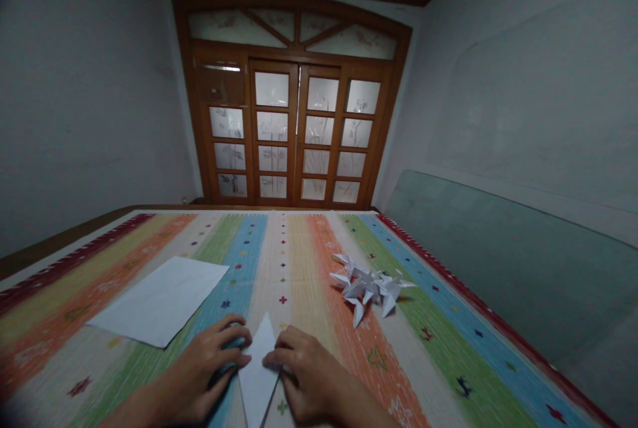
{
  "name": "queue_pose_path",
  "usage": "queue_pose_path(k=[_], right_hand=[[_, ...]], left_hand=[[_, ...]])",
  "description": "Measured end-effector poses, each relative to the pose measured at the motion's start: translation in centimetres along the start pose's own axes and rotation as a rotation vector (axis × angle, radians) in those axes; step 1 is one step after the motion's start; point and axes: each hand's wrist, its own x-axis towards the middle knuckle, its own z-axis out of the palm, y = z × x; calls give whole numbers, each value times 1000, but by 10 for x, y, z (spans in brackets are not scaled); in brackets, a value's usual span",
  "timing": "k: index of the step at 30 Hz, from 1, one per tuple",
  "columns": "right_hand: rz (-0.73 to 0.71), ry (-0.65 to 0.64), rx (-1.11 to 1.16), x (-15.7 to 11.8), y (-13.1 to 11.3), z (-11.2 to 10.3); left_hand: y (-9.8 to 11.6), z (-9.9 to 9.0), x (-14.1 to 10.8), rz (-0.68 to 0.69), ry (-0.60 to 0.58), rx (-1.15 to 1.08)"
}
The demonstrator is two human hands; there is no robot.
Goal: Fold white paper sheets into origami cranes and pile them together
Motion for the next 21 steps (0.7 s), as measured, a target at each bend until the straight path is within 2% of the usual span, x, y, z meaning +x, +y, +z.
queue_pose_path(k=[4,12,16,21], right_hand=[[36,-22,70,0,5,1],[81,77,101,2,13,13],[173,142,102,4,14,19],[273,215,198,5,16,26]], left_hand=[[-3,0,-1,47,-29,-65],[-14,12,-3,16,11,-148],[-14,18,-1,-73,32,-122],[-13,25,2,-274,51,-95]])
